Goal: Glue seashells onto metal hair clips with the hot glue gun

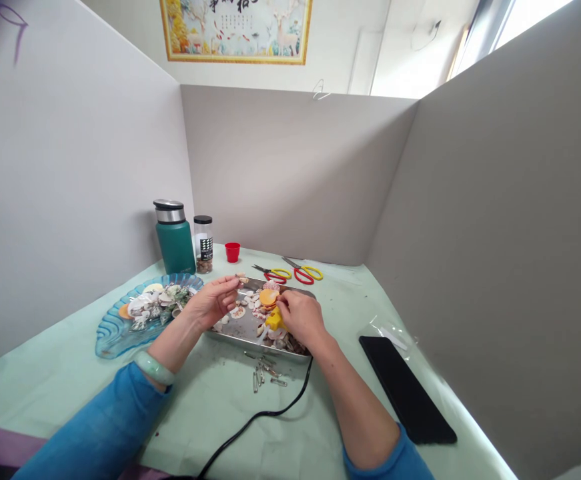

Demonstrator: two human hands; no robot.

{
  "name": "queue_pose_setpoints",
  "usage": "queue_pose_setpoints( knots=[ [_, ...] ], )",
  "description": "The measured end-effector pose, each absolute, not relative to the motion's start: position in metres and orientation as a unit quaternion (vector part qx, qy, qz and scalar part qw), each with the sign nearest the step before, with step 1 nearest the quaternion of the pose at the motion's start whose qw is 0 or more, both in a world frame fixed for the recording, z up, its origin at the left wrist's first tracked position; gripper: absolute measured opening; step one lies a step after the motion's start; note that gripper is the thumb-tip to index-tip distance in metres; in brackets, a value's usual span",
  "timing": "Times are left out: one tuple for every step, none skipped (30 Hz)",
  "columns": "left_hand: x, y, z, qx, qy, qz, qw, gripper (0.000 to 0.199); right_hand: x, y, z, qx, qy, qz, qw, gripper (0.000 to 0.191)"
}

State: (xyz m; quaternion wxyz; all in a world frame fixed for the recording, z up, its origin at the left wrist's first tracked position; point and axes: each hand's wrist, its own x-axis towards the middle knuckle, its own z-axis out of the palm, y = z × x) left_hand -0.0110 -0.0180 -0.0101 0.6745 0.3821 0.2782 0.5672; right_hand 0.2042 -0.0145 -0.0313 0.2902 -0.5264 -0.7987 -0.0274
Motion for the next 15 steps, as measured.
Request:
queue_pose_setpoints(
  knots=[
    [-0.0108,-0.0182,-0.0100,0.382,0.279,0.567,0.675,0.025,0.2041,-0.0144,-0.0313,-0.526,-0.799,-0.027,0.290,0.014],
    [-0.0106,-0.0183,-0.0100,0.382,0.280,0.567,0.674,0.024,0.2041,-0.0143,-0.0314,-0.526,-0.799,-0.027,0.290,0.015],
    [-0.0103,-0.0183,-0.0101,0.381,0.281,0.568,0.673,0.023,0.2041,-0.0142,-0.0315,-0.526,-0.799,-0.028,0.290,0.015],
    [-0.0101,-0.0182,-0.0102,0.380,0.283,0.569,0.672,0.022,0.2042,-0.0140,-0.0318,-0.526,-0.799,-0.028,0.291,0.014],
    [-0.0098,-0.0180,-0.0103,0.380,0.284,0.570,0.670,0.021,0.2043,-0.0137,-0.0321,-0.526,-0.798,-0.029,0.291,0.014],
    [-0.0096,-0.0178,-0.0105,0.381,0.285,0.571,0.669,0.020,0.2044,-0.0136,-0.0324,-0.525,-0.799,-0.030,0.292,0.014],
    [-0.0094,-0.0175,-0.0107,0.382,0.285,0.572,0.667,0.020,0.2045,-0.0134,-0.0326,-0.524,-0.800,-0.030,0.292,0.014],
    [-0.0093,-0.0173,-0.0109,0.383,0.286,0.573,0.666,0.020,0.2045,-0.0133,-0.0329,-0.523,-0.800,-0.030,0.292,0.014],
    [-0.0093,-0.0171,-0.0110,0.385,0.286,0.574,0.664,0.020,0.2046,-0.0133,-0.0331,-0.522,-0.800,-0.031,0.292,0.014],
    [-0.0092,-0.0170,-0.0111,0.387,0.287,0.575,0.661,0.020,0.2046,-0.0133,-0.0332,-0.522,-0.801,-0.031,0.292,0.015],
    [-0.0093,-0.0169,-0.0112,0.389,0.288,0.577,0.658,0.020,0.2046,-0.0134,-0.0333,-0.521,-0.801,-0.032,0.293,0.016],
    [-0.0093,-0.0170,-0.0111,0.390,0.288,0.579,0.656,0.020,0.2046,-0.0134,-0.0334,-0.521,-0.801,-0.032,0.293,0.016],
    [-0.0093,-0.0172,-0.0110,0.390,0.288,0.581,0.654,0.021,0.2047,-0.0134,-0.0336,-0.521,-0.801,-0.033,0.294,0.016],
    [-0.0094,-0.0175,-0.0107,0.390,0.288,0.583,0.652,0.021,0.2047,-0.0134,-0.0337,-0.521,-0.801,-0.033,0.294,0.017],
    [-0.0094,-0.0179,-0.0104,0.388,0.288,0.584,0.652,0.020,0.2047,-0.0133,-0.0339,-0.521,-0.801,-0.033,0.293,0.017]
  ],
)
